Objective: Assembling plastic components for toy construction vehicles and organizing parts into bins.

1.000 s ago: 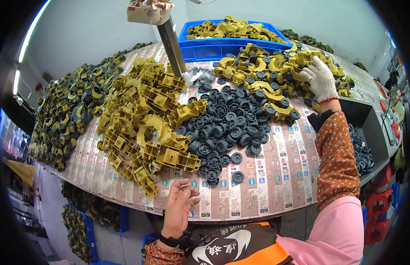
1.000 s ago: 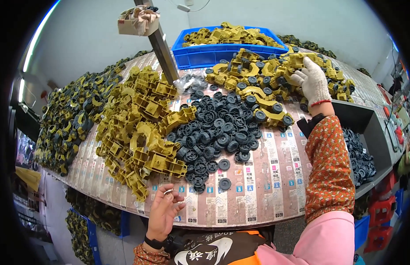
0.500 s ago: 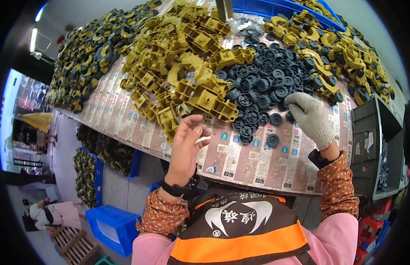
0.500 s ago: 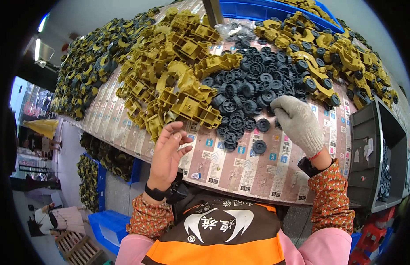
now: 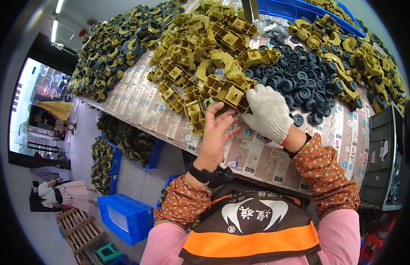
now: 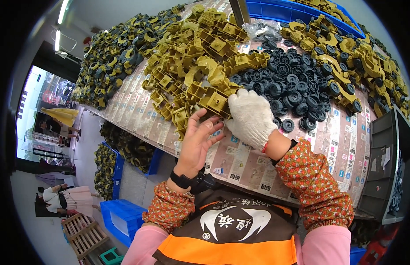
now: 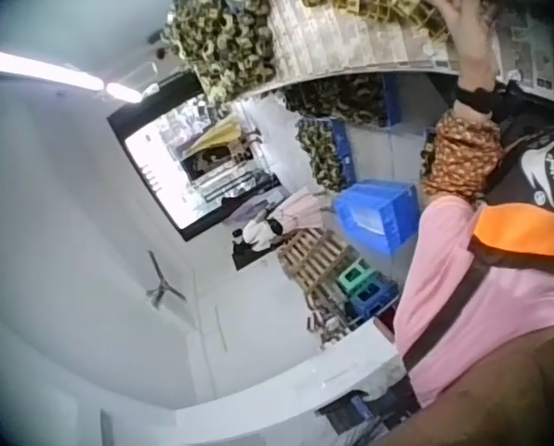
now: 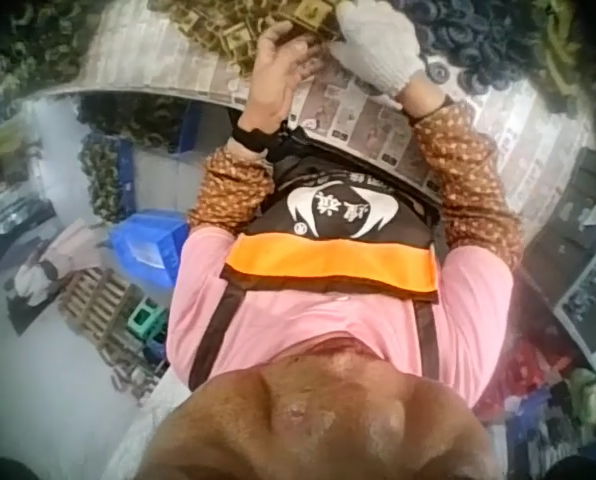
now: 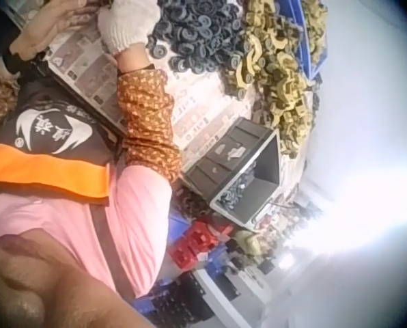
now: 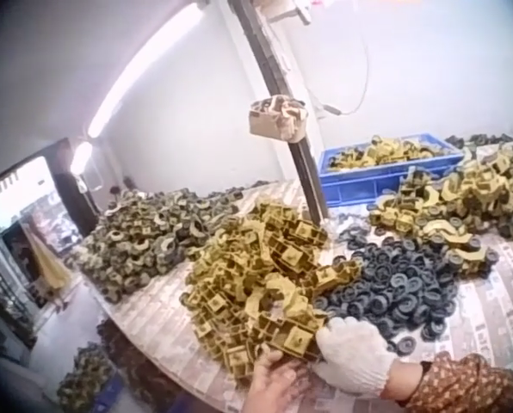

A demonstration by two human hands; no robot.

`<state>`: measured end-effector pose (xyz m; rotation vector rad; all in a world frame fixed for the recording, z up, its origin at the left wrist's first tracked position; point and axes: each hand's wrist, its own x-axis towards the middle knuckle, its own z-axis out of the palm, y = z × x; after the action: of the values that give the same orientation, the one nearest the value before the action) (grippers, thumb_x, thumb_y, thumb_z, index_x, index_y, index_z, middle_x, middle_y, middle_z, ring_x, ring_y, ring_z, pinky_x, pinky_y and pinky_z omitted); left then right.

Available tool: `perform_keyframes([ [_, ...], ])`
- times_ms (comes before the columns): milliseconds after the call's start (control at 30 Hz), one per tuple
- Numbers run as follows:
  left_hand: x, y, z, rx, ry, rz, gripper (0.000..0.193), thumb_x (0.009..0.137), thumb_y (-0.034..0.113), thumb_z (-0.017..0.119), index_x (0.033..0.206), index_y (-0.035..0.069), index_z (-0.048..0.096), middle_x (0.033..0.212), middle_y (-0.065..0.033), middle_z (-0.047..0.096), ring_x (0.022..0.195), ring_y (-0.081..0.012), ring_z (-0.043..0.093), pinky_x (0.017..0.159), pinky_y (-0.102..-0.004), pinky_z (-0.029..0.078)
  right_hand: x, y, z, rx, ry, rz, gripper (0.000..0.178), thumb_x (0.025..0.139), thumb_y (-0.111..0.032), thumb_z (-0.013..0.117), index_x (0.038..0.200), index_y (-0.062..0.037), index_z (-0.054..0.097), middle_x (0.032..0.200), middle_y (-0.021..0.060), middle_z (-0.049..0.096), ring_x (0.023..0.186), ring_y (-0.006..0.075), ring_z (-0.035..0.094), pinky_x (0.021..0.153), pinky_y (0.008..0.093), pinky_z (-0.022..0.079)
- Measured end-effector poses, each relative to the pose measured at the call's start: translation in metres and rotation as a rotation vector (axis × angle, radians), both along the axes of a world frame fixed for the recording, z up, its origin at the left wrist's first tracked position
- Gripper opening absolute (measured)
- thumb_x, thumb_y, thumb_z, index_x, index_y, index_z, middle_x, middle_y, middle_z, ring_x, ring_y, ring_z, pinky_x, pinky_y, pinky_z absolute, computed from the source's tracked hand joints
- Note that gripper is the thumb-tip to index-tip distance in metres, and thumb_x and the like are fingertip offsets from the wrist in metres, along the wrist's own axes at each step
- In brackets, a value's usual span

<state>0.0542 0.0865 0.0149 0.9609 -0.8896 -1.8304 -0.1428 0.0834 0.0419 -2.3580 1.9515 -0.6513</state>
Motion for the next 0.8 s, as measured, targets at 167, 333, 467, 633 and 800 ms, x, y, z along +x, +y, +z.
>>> perform_keyframes([
  [167, 0.0, 0.009, 0.008, -0.023, 0.174, 0.02, 0.064, 0.106, 0.017, 0.064, 0.157, 0.019, 0.025, 0.145, -0.0101, 0.054, 0.127, -0.022, 0.058, 0.106, -0.0472, 0.052, 0.011, 0.035, 0.02, -0.241, 0.096, 0.036, 0.037, 0.074, -0.028, 0.083, 0.094, -0.0054, 0.062, 0.091, 0.0115, 0.059, 0.083, 0.0313, 0.062, 0.071, 0.0435, 0.049],
  [333, 0.005, 0.016, 0.012, -0.029, 0.446, -0.158, 0.066, 0.105, 0.032, 0.067, 0.159, 0.011, 0.035, 0.154, -0.0163, 0.052, 0.138, -0.0326, 0.057, 0.116, -0.0489, 0.047, 0.023, 0.086, 0.025, -0.174, 0.048, 0.164, 0.024, 0.077, -0.02, 0.074, 0.096, -0.0072, 0.065, 0.09, 0.009, 0.06, 0.082, 0.0271, 0.063, 0.068, 0.0393, 0.049],
  [467, 0.017, 0.014, -0.002, 0.013, 0.573, -0.298, 0.083, 0.101, 0.045, 0.071, 0.164, 0.014, 0.027, 0.155, -0.0173, 0.051, 0.139, -0.0342, 0.056, 0.116, -0.0483, 0.046, -0.004, 0.107, 0.019, 0.441, -0.964, 0.126, 0.039, 0.089, -0.028, 0.076, 0.116, -0.0018, 0.065, 0.108, 0.0084, 0.069, 0.094, 0.0237, 0.067, 0.076, 0.0372, 0.053],
  [633, 0.013, 0.032, -0.005, 0.158, 0.336, -0.325, 0.096, 0.095, 0.051, 0.076, 0.167, 0.013, 0.025, 0.146, -0.0147, 0.058, 0.136, -0.0363, 0.057, 0.116, -0.0529, 0.045, -0.012, 0.145, -0.012, 1.091, -2.071, 0.245, 0.068, 0.097, -0.034, 0.073, 0.147, 0.0077, 0.053, 0.132, 0.0128, 0.069, 0.11, 0.0199, 0.066, 0.093, 0.0325, 0.052],
  [800, 0.009, 0.047, -0.014, 0.219, 0.35, -0.178, 0.061, 0.104, 0.039, 0.069, 0.153, 0.01, 0.045, 0.129, -0.0081, 0.066, 0.117, -0.0238, 0.067, 0.1, -0.0411, 0.057, -0.032, 0.142, 0.003, 1.189, -1.365, 0.053, 0.055, 0.098, -0.032, 0.074, 0.141, -0.0001, 0.06, 0.125, 0.0094, 0.071, 0.109, 0.017, 0.066, 0.093, 0.0308, 0.053],
])
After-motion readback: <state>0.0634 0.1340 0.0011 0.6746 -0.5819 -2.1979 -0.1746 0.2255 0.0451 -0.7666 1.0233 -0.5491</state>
